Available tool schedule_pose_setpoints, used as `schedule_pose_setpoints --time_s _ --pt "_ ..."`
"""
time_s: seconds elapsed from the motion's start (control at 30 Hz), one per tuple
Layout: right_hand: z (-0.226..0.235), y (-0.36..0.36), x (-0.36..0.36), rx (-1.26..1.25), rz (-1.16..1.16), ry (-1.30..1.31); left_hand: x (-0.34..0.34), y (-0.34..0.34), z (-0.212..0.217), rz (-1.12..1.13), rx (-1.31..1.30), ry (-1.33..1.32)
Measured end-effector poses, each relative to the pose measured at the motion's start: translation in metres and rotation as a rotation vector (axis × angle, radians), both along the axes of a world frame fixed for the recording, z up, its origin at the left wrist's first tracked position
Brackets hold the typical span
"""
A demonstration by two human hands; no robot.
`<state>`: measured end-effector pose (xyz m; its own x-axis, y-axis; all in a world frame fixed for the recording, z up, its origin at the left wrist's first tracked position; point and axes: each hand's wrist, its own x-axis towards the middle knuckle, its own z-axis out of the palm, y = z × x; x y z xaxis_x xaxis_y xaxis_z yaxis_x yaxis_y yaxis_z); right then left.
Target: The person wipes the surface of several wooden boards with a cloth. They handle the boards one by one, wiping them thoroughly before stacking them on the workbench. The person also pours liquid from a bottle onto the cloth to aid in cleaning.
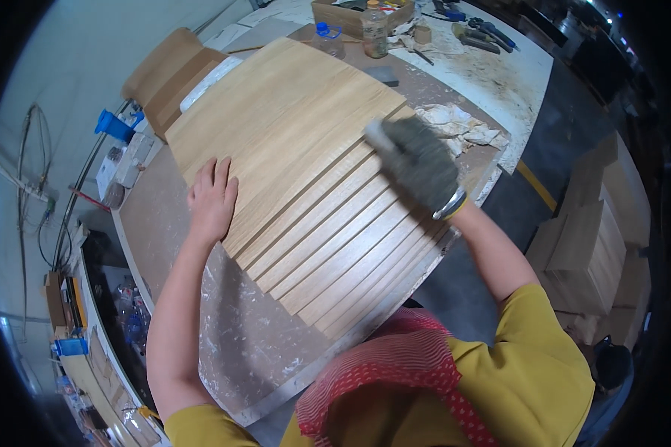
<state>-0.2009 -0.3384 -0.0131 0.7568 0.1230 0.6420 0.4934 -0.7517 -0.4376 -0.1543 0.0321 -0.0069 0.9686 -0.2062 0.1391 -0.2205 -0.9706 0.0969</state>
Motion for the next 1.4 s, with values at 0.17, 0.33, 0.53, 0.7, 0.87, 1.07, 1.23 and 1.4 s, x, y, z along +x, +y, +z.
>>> schedule_pose_setpoints --time_s 0.17,0.33,0.53,0.7,0.87,1.07,1.23,1.4 --pt "-0.007 -0.009 0.019 0.051 -0.255 0.018 0.013 -0.002 0.002 -0.059 -0.031 0.089" --pt "-0.006 0.108 -0.030 -0.007 0.047 -0.099 0.016 0.013 0.001 -0.088 -0.104 0.142" --pt "0.005 0.234 -0.098 -0.128 0.434 0.177 0.025 0.014 -0.007 -0.109 -0.122 0.166" --pt "0.004 0.222 -0.127 0.013 0.550 0.137 0.026 0.012 -0.010 -0.084 -0.106 0.153" --pt "0.025 0.173 -0.088 -0.036 0.315 0.137 0.024 0.013 -0.008 -0.043 -0.083 0.151" --pt "0.019 0.211 -0.072 -0.305 0.413 0.058 0.025 0.008 -0.007 -0.049 -0.093 0.171" --pt "0.013 0.170 -0.059 -0.255 0.220 -0.052 0.023 0.013 -0.007 -0.036 -0.084 0.162" --pt "0.007 0.194 -0.069 -0.208 0.386 -0.040 0.026 0.012 -0.011 -0.062 -0.080 0.175"
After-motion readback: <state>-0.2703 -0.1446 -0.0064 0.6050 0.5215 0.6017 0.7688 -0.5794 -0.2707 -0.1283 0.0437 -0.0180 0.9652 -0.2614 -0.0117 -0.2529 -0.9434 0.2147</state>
